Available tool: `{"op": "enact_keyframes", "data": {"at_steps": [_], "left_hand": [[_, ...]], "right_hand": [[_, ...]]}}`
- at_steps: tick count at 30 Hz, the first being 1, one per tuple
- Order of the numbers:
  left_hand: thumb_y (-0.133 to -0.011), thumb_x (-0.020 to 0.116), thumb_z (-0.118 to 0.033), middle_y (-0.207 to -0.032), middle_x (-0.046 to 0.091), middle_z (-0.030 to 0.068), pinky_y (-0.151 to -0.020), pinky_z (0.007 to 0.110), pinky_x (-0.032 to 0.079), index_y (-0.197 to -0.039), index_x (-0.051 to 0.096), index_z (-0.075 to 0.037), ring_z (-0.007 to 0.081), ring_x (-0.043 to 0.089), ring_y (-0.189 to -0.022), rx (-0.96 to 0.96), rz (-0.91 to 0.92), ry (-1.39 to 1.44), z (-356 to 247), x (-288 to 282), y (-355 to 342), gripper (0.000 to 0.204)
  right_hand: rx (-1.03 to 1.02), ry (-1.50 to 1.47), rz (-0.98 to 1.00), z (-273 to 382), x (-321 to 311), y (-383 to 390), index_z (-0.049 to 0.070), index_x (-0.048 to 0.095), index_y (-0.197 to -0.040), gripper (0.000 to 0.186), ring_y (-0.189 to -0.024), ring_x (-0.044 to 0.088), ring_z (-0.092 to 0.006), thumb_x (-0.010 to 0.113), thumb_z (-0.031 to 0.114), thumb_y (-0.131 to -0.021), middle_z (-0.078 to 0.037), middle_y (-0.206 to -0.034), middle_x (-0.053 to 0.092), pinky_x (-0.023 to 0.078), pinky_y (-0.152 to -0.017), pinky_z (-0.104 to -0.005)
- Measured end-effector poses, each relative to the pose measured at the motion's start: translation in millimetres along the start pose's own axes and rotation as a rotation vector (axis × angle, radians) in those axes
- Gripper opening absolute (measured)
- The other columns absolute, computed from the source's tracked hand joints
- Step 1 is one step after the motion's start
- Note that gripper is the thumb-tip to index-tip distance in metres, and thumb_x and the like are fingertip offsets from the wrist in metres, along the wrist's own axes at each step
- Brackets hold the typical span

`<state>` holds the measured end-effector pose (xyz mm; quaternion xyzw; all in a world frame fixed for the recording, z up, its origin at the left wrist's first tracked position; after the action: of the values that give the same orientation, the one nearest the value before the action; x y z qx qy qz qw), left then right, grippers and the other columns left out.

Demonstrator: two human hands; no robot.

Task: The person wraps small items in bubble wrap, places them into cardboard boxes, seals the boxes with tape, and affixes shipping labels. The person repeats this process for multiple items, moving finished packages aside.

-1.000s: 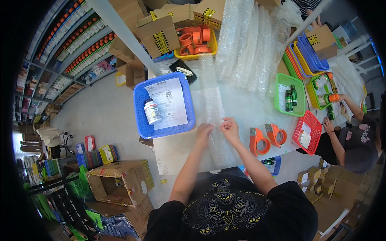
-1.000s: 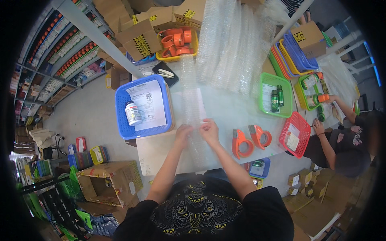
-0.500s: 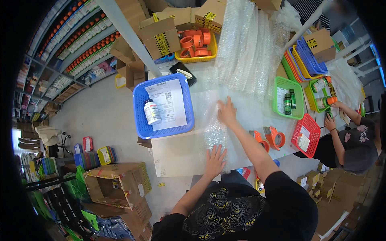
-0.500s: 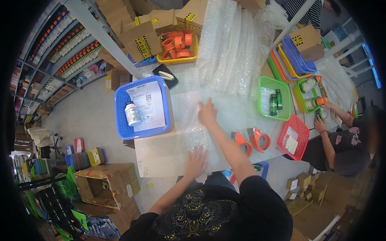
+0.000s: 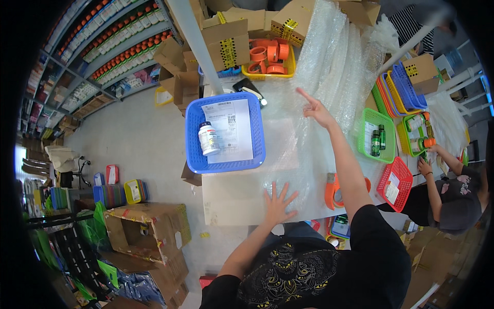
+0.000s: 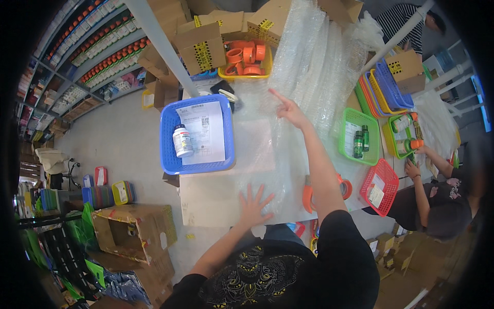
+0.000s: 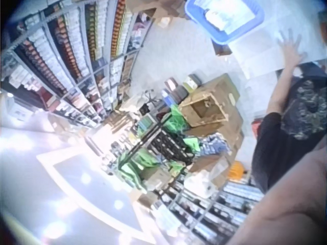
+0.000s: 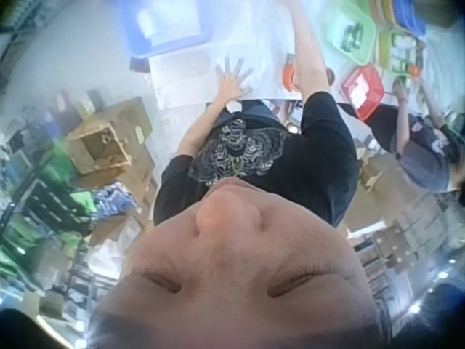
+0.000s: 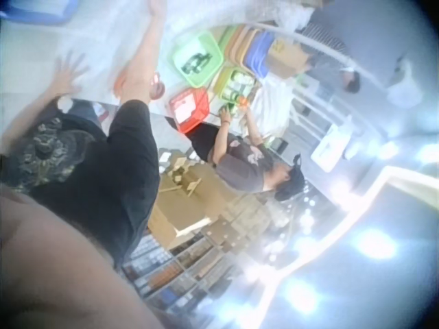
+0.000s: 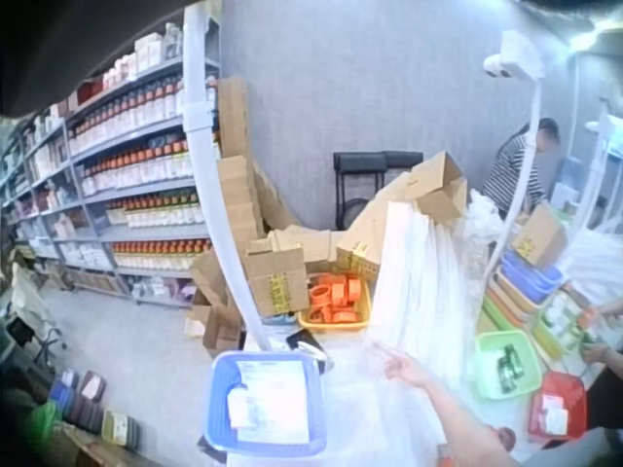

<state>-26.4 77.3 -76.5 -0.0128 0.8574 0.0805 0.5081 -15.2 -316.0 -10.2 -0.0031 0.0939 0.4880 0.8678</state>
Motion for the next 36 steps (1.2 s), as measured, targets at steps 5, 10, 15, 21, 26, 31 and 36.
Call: {"op": "enact_keyframes", "data": {"at_steps": [5,10,15,21,26,31,36], "left_hand": [[-0.073,0.065,-0.063,-0.161,0.007,0.0151,-0.104,0.076,0.006,-0.149,0.030,-0.039,0.0518,0.000,-0.143,0.005,0.028,0.018,9.5,-5.8,-7.2,0.087],[-0.075,0.071,-0.042,-0.151,0.024,0.0242,-0.106,0.065,0.020,-0.147,0.035,-0.017,0.0484,0.021,-0.137,-0.331,-0.418,0.243,8.6,-4.1,22.4,0.084],[-0.072,0.073,-0.011,-0.128,0.043,0.0245,-0.095,0.048,0.039,-0.133,0.042,-0.001,0.0406,0.048,-0.112,-0.471,-0.392,0.342,24.8,11.7,40.8,0.069],[-0.071,0.077,-0.010,-0.123,0.045,0.0221,-0.088,0.041,0.044,-0.132,0.040,-0.002,0.0369,0.052,-0.104,-0.591,-0.327,0.632,25.3,4.9,22.8,0.072],[-0.072,0.079,-0.022,-0.133,0.043,0.0194,-0.097,0.049,0.040,-0.139,0.038,-0.006,0.0355,0.049,-0.117,-0.560,-0.585,0.308,12.1,-20.2,33.1,0.080],[-0.071,0.075,-0.019,-0.134,0.049,0.0147,-0.104,0.049,0.037,-0.130,0.051,-0.008,0.0341,0.045,-0.127,0.274,-0.118,0.151,-11.0,8.4,55.0,0.065],[-0.074,0.067,-0.010,-0.131,0.054,0.0142,-0.104,0.045,0.039,-0.118,0.060,-0.006,0.0324,0.046,-0.129,0.429,-0.062,0.131,12.1,45.5,62.6,0.045]], "right_hand": [[-0.189,0.591,-0.553,25.4,1.4,-16.9,0.015,0.042,-0.144,0.077,-0.083,0.062,-0.0173,0.060,-0.008,-0.073,-0.007,-0.146,0.042,0.050,-0.076,-0.0296],[-0.555,0.475,-0.652,101.1,108.1,-28.6,0.007,0.065,-0.109,0.030,-0.081,0.063,-0.0228,0.067,0.003,-0.080,-0.011,-0.103,0.062,0.050,-0.076,-0.0329],[-0.030,0.605,-0.082,105.1,307.5,-34.6,-0.008,0.045,-0.127,0.079,-0.100,0.063,-0.0392,0.074,0.043,-0.075,-0.026,-0.100,0.064,0.050,-0.085,-0.0471],[-0.039,0.076,0.023,129.8,270.8,-19.2,-0.007,0.040,-0.134,0.077,-0.104,0.063,-0.0358,0.072,0.029,-0.074,-0.025,-0.110,0.062,0.049,-0.092,-0.0385],[-0.267,-0.114,0.037,121.5,152.7,108.3,0.005,0.043,-0.141,0.076,-0.115,0.055,-0.0278,0.072,0.014,-0.072,-0.016,-0.126,0.055,0.043,-0.098,-0.0370],[-0.103,0.537,0.185,19.7,149.7,183.9,0.022,0.053,-0.136,0.079,-0.108,0.053,-0.0289,0.068,0.008,-0.059,-0.011,-0.115,0.052,0.044,-0.092,-0.0397],[-0.100,0.866,0.146,-51.8,178.9,210.5,0.030,0.054,-0.134,0.078,-0.107,0.050,-0.0301,0.070,0.011,-0.059,-0.009,-0.111,0.050,0.043,-0.083,-0.0446]]}}
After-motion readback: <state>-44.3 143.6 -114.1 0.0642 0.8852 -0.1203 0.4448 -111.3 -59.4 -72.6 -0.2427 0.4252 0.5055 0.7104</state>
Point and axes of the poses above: each hand's wrist, its own y-axis away from the middle knuckle, its own x-axis out of the palm, z = x × y, the point moved 1 cm from there along -y, towards the middle knuckle
